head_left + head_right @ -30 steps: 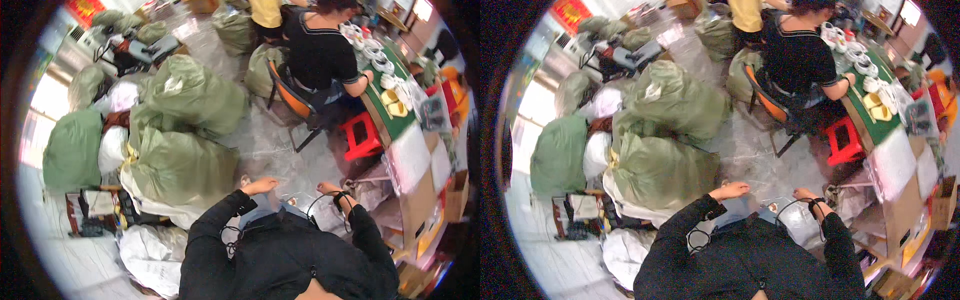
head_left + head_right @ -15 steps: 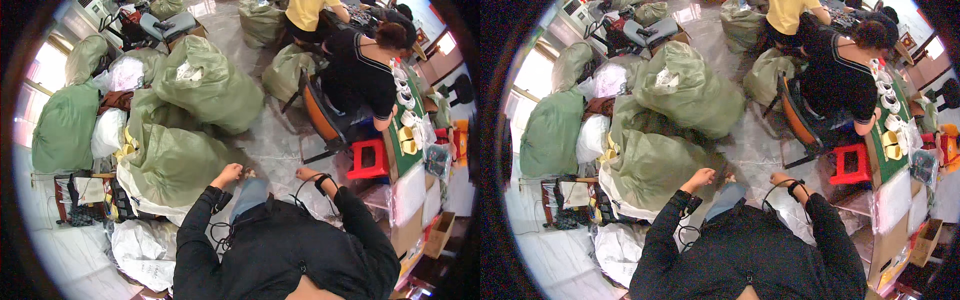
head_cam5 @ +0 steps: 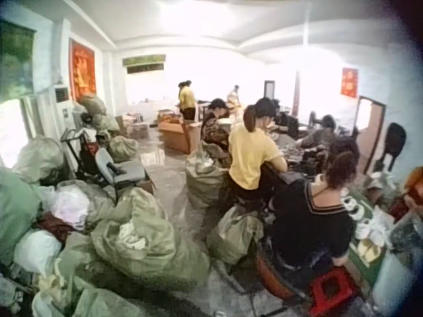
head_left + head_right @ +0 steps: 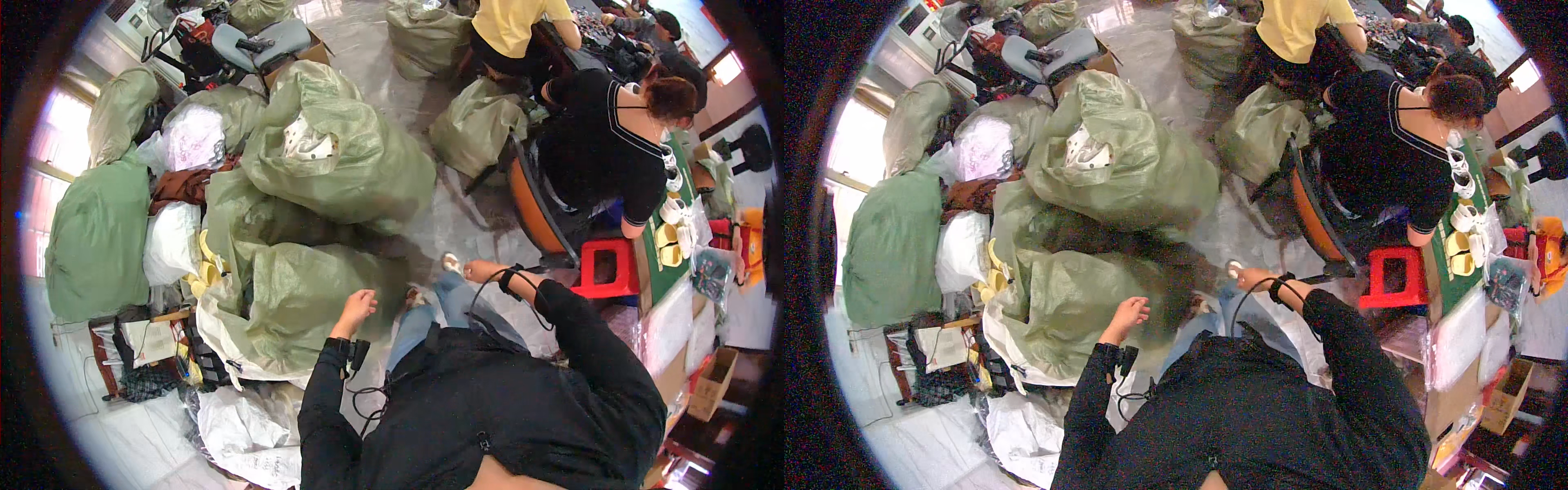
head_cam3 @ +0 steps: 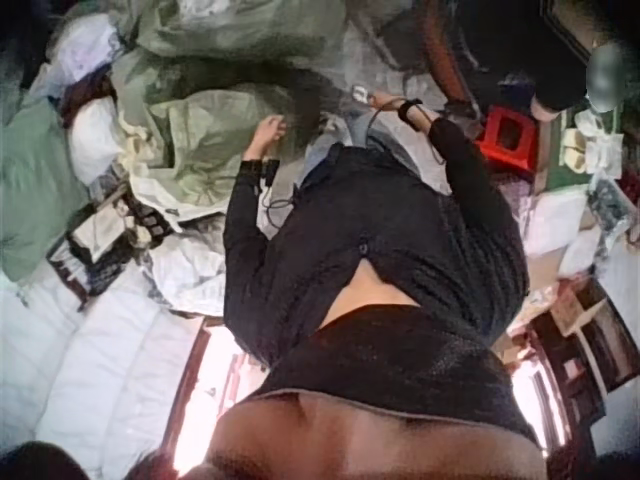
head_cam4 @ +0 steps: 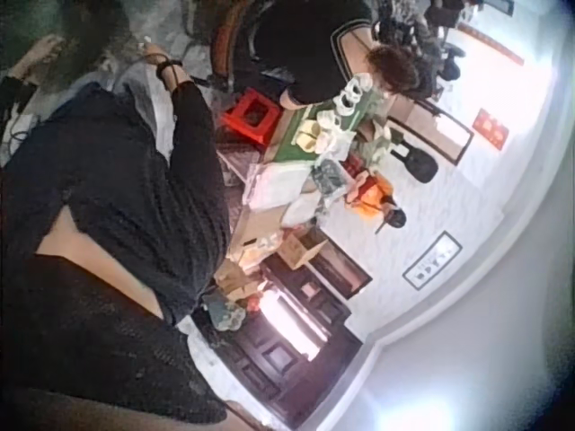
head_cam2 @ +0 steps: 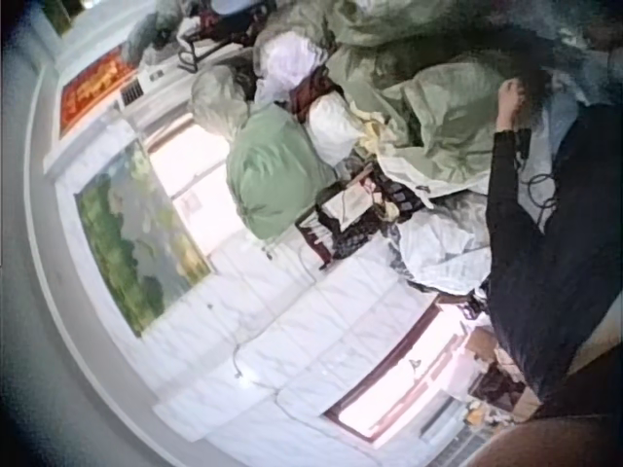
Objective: Checking and packing finished clogs into plastic bags and bulk shipping sacks in a shoe manufacturing facility.
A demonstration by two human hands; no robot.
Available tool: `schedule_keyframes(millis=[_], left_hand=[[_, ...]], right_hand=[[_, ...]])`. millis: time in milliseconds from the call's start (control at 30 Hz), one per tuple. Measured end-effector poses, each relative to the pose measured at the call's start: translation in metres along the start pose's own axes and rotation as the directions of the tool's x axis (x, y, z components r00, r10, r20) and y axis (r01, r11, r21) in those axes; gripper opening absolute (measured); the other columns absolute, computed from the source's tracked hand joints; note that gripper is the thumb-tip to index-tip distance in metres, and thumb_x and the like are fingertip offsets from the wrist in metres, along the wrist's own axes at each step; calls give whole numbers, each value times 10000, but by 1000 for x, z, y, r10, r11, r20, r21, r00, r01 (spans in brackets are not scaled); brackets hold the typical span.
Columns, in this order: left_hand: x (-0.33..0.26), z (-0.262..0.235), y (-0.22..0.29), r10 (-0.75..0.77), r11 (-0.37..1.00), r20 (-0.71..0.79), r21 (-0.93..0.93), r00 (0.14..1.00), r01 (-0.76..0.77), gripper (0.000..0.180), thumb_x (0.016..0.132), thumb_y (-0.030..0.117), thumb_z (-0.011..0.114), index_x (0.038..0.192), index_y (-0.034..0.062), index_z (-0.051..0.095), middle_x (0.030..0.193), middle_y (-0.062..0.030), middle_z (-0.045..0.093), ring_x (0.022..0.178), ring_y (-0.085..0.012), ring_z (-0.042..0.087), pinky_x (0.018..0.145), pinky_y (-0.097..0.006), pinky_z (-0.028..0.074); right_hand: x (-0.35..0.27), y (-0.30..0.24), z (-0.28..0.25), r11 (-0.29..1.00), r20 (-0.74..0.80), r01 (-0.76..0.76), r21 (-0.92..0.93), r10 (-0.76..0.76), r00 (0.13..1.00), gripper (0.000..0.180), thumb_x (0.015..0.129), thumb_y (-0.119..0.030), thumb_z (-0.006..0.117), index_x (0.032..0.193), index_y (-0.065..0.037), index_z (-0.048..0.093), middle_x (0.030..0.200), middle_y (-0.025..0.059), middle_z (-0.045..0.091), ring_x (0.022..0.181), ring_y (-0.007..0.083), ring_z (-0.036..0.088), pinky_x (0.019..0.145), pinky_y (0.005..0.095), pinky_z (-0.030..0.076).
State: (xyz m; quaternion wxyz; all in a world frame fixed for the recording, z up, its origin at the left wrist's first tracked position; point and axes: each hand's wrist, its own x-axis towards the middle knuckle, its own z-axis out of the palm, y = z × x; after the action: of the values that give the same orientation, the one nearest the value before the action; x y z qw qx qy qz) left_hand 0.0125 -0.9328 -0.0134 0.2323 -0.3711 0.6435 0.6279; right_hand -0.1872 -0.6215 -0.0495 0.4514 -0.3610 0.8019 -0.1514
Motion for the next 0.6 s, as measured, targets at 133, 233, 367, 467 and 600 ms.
schedule_keyframes(millis=[133,233,367,467,600], left_hand=[[-4,10,-3,-27,999,-9,-32,1000,27,328,890,287,460,1114,56,525,906,-69,591,721,-128,559,596,-235,440],[-1,28,-43,-5,989,-90,-145,996,-8,304,850,255,480,1005,19,594,802,-100,612,674,-160,575,598,-286,461],[-4,54,-74,127,984,-248,150,960,-92,335,784,276,495,834,-31,618,749,-177,616,701,-257,585,640,-396,451],[-4,69,-103,-76,994,-354,-103,932,42,325,779,274,490,817,-21,622,830,-215,610,756,-312,574,675,-399,443],[0,90,-170,-108,994,-665,-74,739,79,405,776,300,516,958,-59,564,985,-283,552,930,-366,526,840,-404,404]], right_hand=[[20,34,-4,993,70,-42,-111,50,996,319,781,-288,499,908,-9,586,856,211,610,802,383,568,700,442,428],[23,24,-32,994,262,37,-106,-8,965,334,791,-302,509,927,-8,589,866,206,613,820,370,575,708,438,427],[35,37,-46,965,296,76,-253,2,955,265,807,-245,497,882,-5,579,826,204,599,780,357,559,688,418,420],[83,112,-35,905,474,330,-269,-174,863,225,801,-204,474,751,3,545,741,206,549,708,350,511,644,421,395],[100,160,-31,809,403,548,-212,-438,803,165,774,-129,481,677,-6,531,693,175,529,676,326,513,582,388,409]])
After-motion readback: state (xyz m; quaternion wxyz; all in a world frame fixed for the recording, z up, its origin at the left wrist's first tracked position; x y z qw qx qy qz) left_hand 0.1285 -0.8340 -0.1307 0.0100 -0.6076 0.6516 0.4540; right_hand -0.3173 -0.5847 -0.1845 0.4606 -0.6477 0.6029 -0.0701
